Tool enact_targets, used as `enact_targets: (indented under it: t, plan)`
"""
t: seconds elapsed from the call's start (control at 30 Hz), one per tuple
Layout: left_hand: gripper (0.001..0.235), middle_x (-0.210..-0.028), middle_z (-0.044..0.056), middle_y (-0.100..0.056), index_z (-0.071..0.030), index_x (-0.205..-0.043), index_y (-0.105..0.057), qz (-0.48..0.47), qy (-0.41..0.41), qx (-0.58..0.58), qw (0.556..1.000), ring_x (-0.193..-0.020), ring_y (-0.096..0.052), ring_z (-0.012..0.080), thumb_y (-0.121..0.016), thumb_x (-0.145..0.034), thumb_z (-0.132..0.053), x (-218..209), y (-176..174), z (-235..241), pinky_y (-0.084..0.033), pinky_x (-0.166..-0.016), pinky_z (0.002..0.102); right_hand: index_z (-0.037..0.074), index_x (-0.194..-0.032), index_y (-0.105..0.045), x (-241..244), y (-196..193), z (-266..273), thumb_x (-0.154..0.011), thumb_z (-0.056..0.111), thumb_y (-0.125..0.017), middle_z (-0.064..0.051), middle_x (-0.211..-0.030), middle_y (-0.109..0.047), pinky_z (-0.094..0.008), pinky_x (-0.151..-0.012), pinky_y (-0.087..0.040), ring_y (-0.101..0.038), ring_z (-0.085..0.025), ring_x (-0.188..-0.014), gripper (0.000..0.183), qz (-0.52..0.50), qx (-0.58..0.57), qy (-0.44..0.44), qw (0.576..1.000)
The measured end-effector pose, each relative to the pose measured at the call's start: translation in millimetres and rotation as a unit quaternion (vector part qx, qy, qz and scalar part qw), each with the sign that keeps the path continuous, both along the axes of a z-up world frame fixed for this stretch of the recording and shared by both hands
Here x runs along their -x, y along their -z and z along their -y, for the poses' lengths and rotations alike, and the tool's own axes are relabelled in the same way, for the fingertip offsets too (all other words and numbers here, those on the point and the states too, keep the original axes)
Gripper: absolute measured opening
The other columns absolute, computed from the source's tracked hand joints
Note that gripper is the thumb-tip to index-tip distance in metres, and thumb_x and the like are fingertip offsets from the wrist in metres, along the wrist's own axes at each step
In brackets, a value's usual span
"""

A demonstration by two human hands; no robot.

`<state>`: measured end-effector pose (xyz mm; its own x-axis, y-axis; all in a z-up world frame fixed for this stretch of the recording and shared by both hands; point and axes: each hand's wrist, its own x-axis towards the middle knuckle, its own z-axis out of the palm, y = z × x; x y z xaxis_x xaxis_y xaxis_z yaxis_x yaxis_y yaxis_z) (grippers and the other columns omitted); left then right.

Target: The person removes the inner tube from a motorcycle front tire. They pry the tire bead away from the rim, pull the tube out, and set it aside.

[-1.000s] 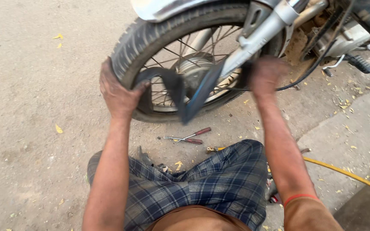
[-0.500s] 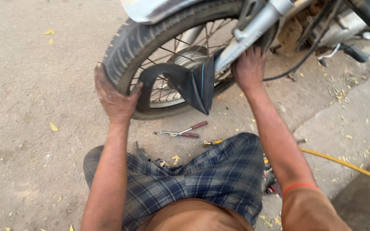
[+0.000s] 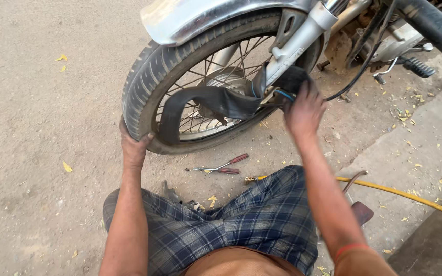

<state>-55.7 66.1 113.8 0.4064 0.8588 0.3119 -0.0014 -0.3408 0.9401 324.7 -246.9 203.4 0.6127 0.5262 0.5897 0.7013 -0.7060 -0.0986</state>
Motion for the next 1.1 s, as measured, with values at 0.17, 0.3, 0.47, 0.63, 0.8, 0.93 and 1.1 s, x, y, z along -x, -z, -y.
enact_targets:
  t: [0.17,0.3,0.47,0.63,0.8,0.93,1.1]
  plan:
    - [0.119,-0.151,0.022,-0.053,0.000,-0.164,-0.028,0.036,0.017,-0.009,0.999,-0.140,-0.052,0.0315,-0.081,-0.080,-0.065,5.3,30.0,-8.2,-0.042,-0.118,0.039,0.009,-0.119,-0.064,121.0,54.1,-0.5,-0.085,0.030,-0.071,-0.020,-0.134,-0.059,-0.062,-0.111,-0.035,-0.051,-0.046,-0.127,0.040,-0.017,0.095,-0.183,0.978]
    - [0.109,-0.145,0.022,-0.058,0.003,-0.159,-0.037,0.083,-0.034,-0.012,0.996,-0.135,-0.056,0.0301,-0.085,-0.081,-0.056,-8.4,17.8,4.5,-0.044,-0.116,0.038,0.013,-0.138,-0.062,211.6,66.0,26.0,-0.085,0.025,-0.071,-0.017,-0.143,-0.055,-0.053,-0.112,-0.034,-0.050,-0.036,-0.133,0.055,-0.281,0.200,-0.342,0.874]
    - [0.093,-0.138,0.021,-0.065,0.003,-0.152,-0.045,-0.008,-0.095,-0.019,0.995,-0.127,-0.063,0.0289,-0.089,-0.079,-0.035,-14.1,-76.5,37.4,-0.049,-0.111,0.037,0.011,-0.133,-0.062,233.3,52.0,77.6,-0.093,0.037,-0.071,-0.017,-0.148,-0.051,-0.051,-0.114,-0.035,-0.045,-0.036,-0.140,0.049,-0.441,0.201,-0.373,0.791]
    - [0.101,-0.140,0.025,-0.061,0.005,-0.144,-0.052,-0.165,-0.106,-0.142,0.970,-0.129,-0.059,0.0400,-0.103,-0.065,-0.035,-38.5,-197.9,65.4,-0.046,-0.110,0.046,0.010,-0.117,-0.070,199.7,13.3,50.6,-0.092,0.023,-0.070,-0.011,-0.144,-0.061,-0.043,-0.105,-0.051,-0.062,-0.029,-0.126,0.028,-0.384,0.085,-0.360,0.846]
    - [0.102,-0.126,0.024,-0.063,0.004,-0.132,-0.056,-0.262,-0.101,-0.286,0.916,-0.117,-0.058,0.0429,-0.095,-0.072,-0.068,-92.8,-243.3,60.8,-0.044,-0.101,0.054,0.004,-0.126,-0.066,194.9,-41.5,-29.8,-0.092,0.019,-0.071,-0.017,-0.136,-0.060,-0.047,-0.104,-0.049,-0.059,-0.037,-0.124,0.038,-0.304,0.040,-0.397,0.865]
    - [0.091,-0.121,0.023,-0.064,0.001,-0.127,-0.058,-0.206,-0.102,-0.390,0.892,-0.116,-0.058,0.0431,-0.095,-0.077,-0.066,-90.4,-243.6,40.9,-0.045,-0.102,0.053,0.005,-0.127,-0.066,245.6,-49.4,-65.6,-0.089,0.020,-0.070,-0.016,-0.136,-0.061,-0.047,-0.106,-0.046,-0.058,-0.036,-0.122,0.041,-0.325,0.156,-0.395,0.845]
    - [0.076,-0.124,0.023,-0.065,0.000,-0.133,-0.059,-0.180,-0.002,-0.377,0.909,-0.118,-0.059,0.0426,-0.093,-0.083,-0.047,-81.9,-239.4,21.7,-0.045,-0.103,0.053,0.005,-0.127,-0.061,293.9,-39.9,-55.3,-0.084,0.035,-0.075,-0.015,-0.129,-0.059,-0.050,-0.105,-0.040,-0.053,-0.035,-0.124,0.054,-0.415,0.421,-0.489,0.642]
